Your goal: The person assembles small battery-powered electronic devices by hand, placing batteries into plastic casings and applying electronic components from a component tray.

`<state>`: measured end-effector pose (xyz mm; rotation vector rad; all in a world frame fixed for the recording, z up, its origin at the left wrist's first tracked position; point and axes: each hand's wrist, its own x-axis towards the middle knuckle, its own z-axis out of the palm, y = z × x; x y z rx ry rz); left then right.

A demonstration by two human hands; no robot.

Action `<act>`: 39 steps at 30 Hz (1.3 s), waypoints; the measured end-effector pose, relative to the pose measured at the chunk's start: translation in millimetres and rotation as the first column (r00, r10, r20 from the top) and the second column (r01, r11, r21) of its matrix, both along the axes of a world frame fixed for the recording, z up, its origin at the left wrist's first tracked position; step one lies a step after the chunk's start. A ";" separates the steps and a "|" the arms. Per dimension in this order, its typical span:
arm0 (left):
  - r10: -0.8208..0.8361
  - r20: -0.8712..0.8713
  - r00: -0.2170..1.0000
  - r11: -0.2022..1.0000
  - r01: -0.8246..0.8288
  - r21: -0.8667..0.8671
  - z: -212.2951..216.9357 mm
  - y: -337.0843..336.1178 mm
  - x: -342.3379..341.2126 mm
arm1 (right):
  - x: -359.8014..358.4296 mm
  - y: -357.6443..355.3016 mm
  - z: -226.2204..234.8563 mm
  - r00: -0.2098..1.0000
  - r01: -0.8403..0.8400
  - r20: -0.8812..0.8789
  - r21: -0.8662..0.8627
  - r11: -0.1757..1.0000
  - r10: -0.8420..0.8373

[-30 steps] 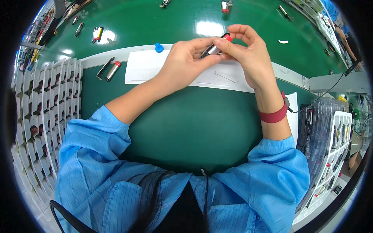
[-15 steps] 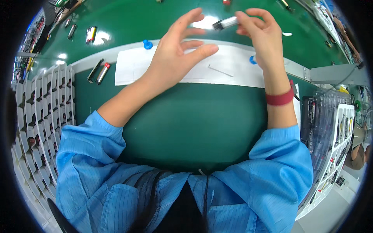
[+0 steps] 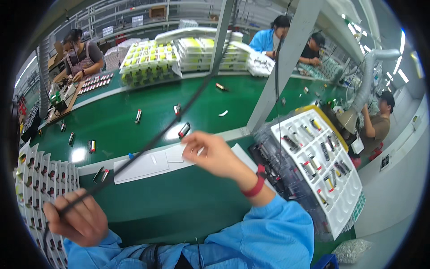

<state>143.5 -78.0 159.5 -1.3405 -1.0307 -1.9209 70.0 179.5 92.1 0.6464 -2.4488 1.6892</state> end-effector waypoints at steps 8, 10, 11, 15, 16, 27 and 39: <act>0.000 0.019 1.000 0.994 -0.003 0.111 -10.0 -38.1 2.2 | 82.1 -30.8 53.1 0.974 -0.223 0.055 0.116 0.968 0.218; 0.076 0.084 0.994 0.984 -0.088 0.155 -29.2 -53.4 15.1 | 94.3 -40.0 51.0 0.982 -0.180 0.081 0.107 0.978 0.172; 0.130 0.102 0.986 0.974 -0.146 0.173 -33.4 -62.2 19.5 | 93.0 -41.4 51.6 0.982 -0.178 0.077 0.090 0.980 0.172; 0.291 0.205 0.934 0.938 -0.321 0.130 -36.6 -87.1 41.2 | 71.8 -31.1 47.3 0.956 -0.047 -0.247 0.406 0.913 0.159; 0.263 0.291 0.920 0.958 -0.284 0.030 -39.9 -106.3 66.6 | 77.4 -37.3 38.2 0.995 -0.095 0.057 0.157 0.983 0.087; 0.670 -0.033 0.741 0.705 -0.650 -0.282 41.4 -168.1 97.4 | 84.6 -39.0 52.5 0.995 -0.100 -0.008 -0.063 0.993 0.100; 0.725 -0.152 0.672 0.663 -0.740 -0.115 20.7 -156.0 -12.0 | 119.9 -27.7 174.0 0.647 0.206 -0.760 0.254 0.945 0.063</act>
